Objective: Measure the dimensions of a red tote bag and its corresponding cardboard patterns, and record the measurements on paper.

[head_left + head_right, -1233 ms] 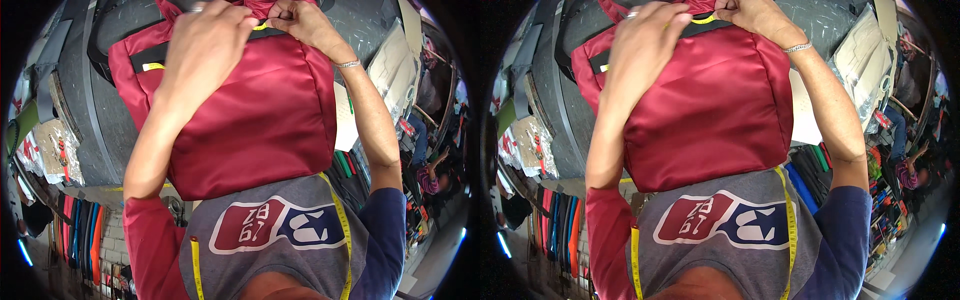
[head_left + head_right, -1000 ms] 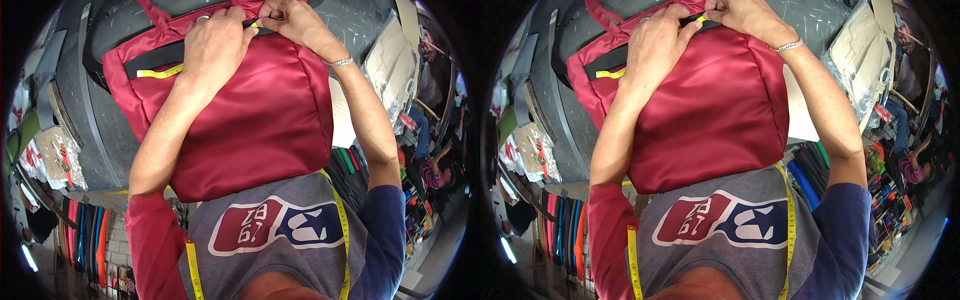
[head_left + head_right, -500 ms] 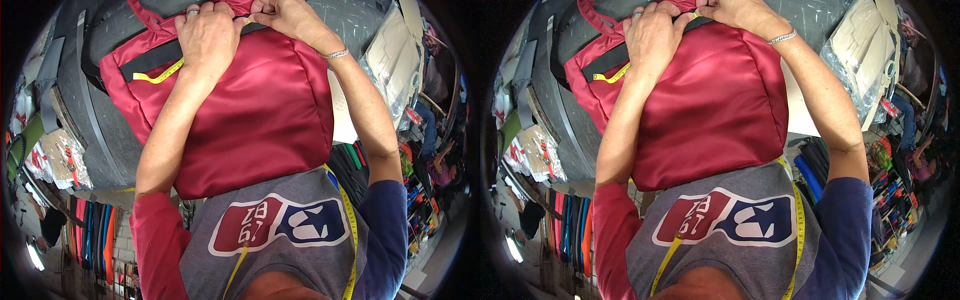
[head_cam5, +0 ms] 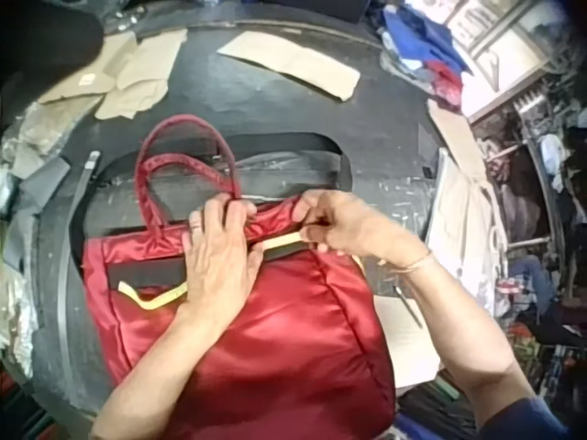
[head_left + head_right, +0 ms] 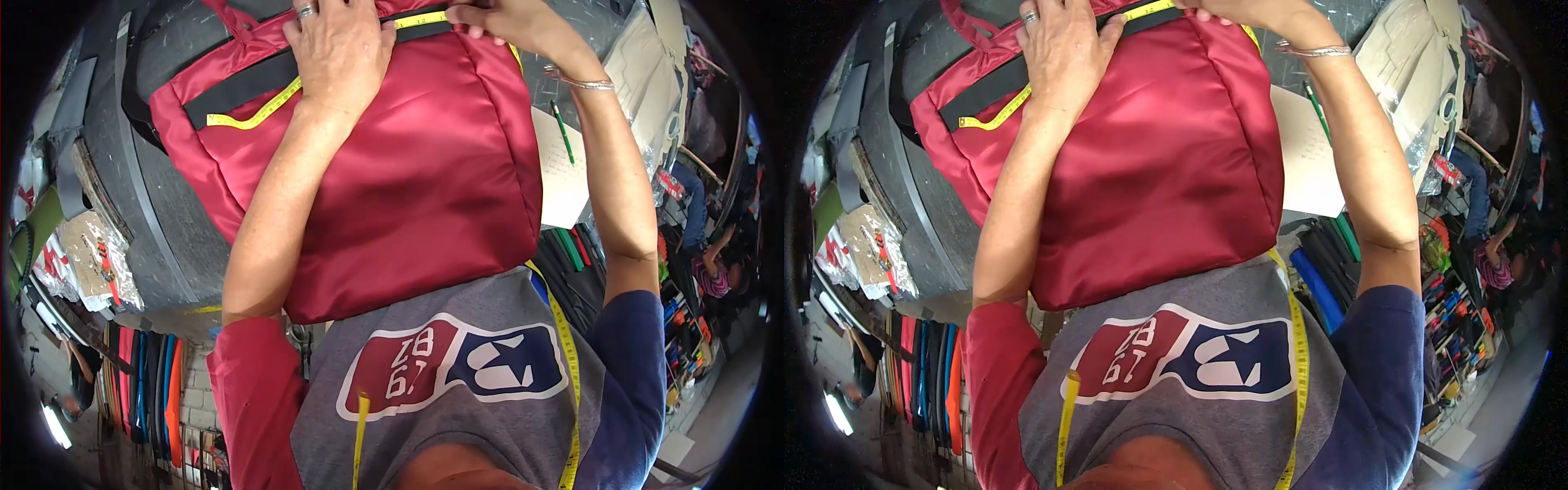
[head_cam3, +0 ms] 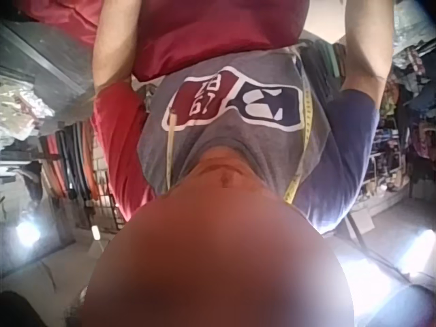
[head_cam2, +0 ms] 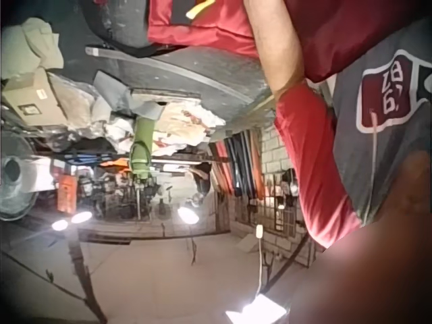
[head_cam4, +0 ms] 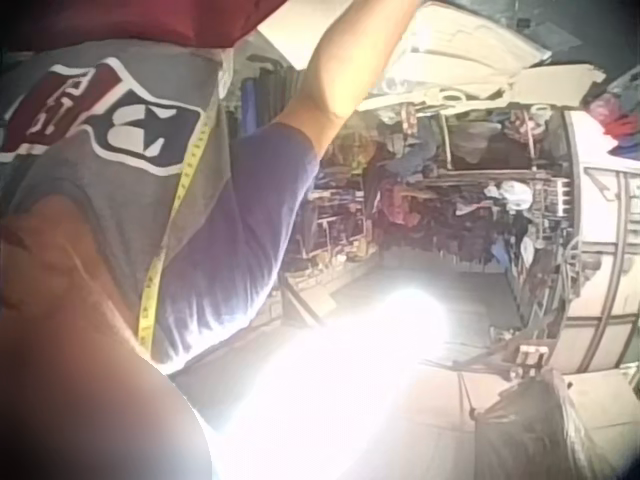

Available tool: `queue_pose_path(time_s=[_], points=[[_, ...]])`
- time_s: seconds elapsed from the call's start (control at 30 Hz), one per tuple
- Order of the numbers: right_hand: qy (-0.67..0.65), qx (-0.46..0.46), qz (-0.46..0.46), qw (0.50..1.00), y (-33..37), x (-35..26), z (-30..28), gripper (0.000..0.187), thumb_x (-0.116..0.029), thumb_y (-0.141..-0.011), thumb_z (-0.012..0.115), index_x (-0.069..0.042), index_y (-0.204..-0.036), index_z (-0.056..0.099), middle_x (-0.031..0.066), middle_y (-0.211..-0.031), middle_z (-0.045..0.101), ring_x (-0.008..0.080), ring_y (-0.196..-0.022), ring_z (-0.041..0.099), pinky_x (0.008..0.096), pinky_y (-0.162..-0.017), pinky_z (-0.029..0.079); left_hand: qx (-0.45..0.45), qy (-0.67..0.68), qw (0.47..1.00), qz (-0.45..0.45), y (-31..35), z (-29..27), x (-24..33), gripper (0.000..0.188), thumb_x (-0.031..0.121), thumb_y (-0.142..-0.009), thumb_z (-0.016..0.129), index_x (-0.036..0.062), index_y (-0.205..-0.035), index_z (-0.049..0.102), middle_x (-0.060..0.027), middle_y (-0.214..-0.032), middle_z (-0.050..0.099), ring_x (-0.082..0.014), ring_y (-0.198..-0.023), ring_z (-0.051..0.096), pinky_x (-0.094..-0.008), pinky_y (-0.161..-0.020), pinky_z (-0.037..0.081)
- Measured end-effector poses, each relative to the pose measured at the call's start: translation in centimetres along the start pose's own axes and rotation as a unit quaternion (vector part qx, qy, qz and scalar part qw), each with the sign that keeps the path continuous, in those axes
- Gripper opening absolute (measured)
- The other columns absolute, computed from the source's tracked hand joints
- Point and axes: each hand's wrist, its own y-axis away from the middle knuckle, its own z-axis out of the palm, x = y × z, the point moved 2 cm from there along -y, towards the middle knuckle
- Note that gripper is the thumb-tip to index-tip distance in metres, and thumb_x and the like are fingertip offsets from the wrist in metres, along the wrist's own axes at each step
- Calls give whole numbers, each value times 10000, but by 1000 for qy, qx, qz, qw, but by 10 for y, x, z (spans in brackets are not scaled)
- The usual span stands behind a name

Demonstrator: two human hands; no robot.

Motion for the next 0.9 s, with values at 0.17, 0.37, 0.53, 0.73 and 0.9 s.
queue_pose_path(time_s=[0.17,0.37,0.53,0.73,0.9], points=[[32,34,60,997,7,12,-21,48,-15,-885,663,-9,-916,627,25,-698,625,112,-600,589,273,-527,465,-172,-339,925,-18,-18,1,17,434,82,-765,796,78,-1171,644,-159,-1212,509,-374,-1144,524,-493,-967,465],[293,222,-284,885,1,15,-19,264,-30,-810,721,0,-1057,633,60,-707,639,190,-646,625,347,-600,506,-234,-394,889,1,-22,3,3,518,284,-829,809,111,-1287,643,-252,-1266,553,-478,-1159,573,-540,-918,538],[93,-91,27,991,-5,-24,-27,351,-81,-872,735,-31,-1199,619,27,-848,727,131,-581,571,289,-547,470,-256,-325,904,-111,-28,-3,19,422,123,-790,794,37,-1173,638,-210,-1190,510,-401,-1138,534,-495,-966,485],[45,-186,137,972,-14,-36,-30,275,-57,-908,713,-42,-1171,638,-1,-824,703,77,-567,561,244,-515,448,-263,-301,909,-117,-31,-1,17,437,130,-784,798,26,-1177,636,-219,-1194,510,-408,-1150,530,-476,-985,479],[-15,-156,-3,988,-22,10,-29,234,-55,-880,750,-45,-1092,653,9,-815,697,99,-652,619,250,-546,473,-264,-283,914,-118,-33,0,17,445,139,-786,799,26,-1185,638,-218,-1196,510,-406,-1157,530,-472,-992,477]])
